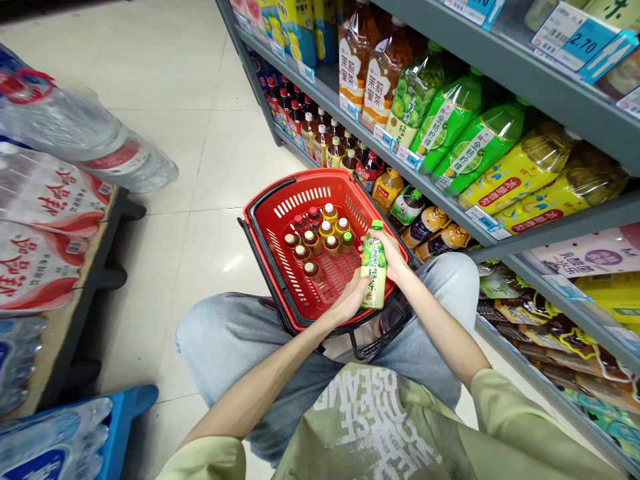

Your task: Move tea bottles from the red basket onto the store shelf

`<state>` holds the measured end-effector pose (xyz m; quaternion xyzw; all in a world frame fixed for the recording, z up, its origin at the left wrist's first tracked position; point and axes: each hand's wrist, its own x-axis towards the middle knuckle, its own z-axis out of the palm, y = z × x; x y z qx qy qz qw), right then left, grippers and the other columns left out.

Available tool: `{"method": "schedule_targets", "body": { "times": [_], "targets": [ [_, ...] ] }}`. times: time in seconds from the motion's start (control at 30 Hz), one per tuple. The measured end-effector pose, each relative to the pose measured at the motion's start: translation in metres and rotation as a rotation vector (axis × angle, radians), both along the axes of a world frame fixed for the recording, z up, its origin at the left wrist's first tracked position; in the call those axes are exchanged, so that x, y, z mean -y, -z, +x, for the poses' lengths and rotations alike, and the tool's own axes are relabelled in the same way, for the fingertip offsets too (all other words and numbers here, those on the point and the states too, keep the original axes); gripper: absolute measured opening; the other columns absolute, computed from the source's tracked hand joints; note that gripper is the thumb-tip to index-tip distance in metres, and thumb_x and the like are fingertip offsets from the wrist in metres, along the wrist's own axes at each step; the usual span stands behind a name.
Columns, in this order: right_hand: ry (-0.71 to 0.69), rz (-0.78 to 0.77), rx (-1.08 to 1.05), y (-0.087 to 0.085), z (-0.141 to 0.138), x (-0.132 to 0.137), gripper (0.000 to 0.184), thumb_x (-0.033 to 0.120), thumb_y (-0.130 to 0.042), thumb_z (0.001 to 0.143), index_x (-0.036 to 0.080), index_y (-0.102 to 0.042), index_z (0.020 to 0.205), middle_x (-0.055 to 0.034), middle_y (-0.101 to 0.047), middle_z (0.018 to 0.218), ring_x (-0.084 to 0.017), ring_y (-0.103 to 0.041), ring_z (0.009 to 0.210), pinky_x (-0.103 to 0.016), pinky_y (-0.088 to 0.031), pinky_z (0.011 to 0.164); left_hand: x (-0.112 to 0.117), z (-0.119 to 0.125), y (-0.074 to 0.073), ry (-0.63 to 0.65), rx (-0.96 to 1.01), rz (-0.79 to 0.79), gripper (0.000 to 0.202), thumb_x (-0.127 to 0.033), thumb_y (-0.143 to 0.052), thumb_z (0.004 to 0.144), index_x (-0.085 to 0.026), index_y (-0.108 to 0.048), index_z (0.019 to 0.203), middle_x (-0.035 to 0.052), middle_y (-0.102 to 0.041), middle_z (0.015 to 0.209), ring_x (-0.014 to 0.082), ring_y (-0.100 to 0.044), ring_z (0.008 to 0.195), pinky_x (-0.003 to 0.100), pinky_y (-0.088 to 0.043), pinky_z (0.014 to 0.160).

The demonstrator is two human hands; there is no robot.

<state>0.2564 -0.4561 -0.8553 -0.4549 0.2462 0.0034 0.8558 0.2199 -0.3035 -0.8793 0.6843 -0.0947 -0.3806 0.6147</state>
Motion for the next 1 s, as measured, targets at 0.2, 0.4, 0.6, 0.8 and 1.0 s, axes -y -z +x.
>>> {"method": "schedule_targets", "body": {
  "times": [0.2, 0.4, 0.6, 0.8, 1.0],
  "targets": [
    [-0.001, 0.002, 0.007, 0.001, 0.000, 0.001, 0.031, 0.039, -0.080, 0.076, 0.022, -0.057, 0.086, 0.0020, -0.069, 0.067, -0.015, -0.069, 0.057, -0.026, -0.059, 0.055, 0.000, 0.001, -0.007, 0.029, 0.000, 0.015, 0.055, -0.039, -0.042, 0.093, -0.019, -0.042, 0.144, 0.0127, -0.059, 0.140, 0.0286, -0.056, 0.128, 0.045, -0.036, 0.115],
    [0.005, 0.002, 0.018, 0.002, 0.000, 0.002, 0.031, 0.042, -0.079, 0.077, 0.022, -0.057, 0.087, 0.0024, -0.068, 0.067, -0.015, -0.068, 0.055, -0.026, -0.059, 0.055, -0.001, 0.001, -0.010, 0.064, 0.046, 0.006, 0.059, -0.038, -0.044, 0.092, -0.017, -0.038, 0.146, 0.0152, -0.054, 0.145, 0.0294, -0.050, 0.135, 0.046, -0.035, 0.116],
    [-0.006, 0.003, 0.008, 0.000, 0.000, 0.003, 0.030, 0.042, -0.079, 0.077, 0.022, -0.058, 0.087, 0.0020, -0.069, 0.068, -0.015, -0.069, 0.056, -0.027, -0.060, 0.056, -0.001, 0.001, -0.005, 0.041, 0.034, -0.024, 0.060, -0.035, -0.045, 0.086, -0.019, -0.043, 0.143, 0.0119, -0.056, 0.142, 0.0296, -0.053, 0.129, 0.047, -0.037, 0.114],
    [-0.006, 0.003, 0.008, 0.000, 0.000, 0.002, 0.028, 0.037, -0.080, 0.076, 0.021, -0.060, 0.086, 0.0017, -0.069, 0.068, -0.015, -0.069, 0.058, -0.026, -0.059, 0.053, 0.002, 0.001, 0.004, 0.004, -0.008, -0.050, 0.061, -0.033, -0.042, 0.086, -0.017, -0.043, 0.145, 0.0124, -0.054, 0.144, 0.0287, -0.053, 0.130, 0.046, -0.038, 0.114],
    [-0.003, 0.004, 0.011, 0.002, 0.000, 0.004, 0.028, 0.037, -0.079, 0.076, 0.022, -0.058, 0.085, 0.0011, -0.069, 0.068, -0.017, -0.070, 0.060, -0.027, -0.060, 0.054, 0.003, 0.001, 0.012, -0.011, 0.024, -0.061, 0.056, -0.034, -0.039, 0.091, -0.019, -0.046, 0.145, 0.0101, -0.055, 0.148, 0.0274, -0.052, 0.134, 0.045, -0.037, 0.117]
  ]
}}
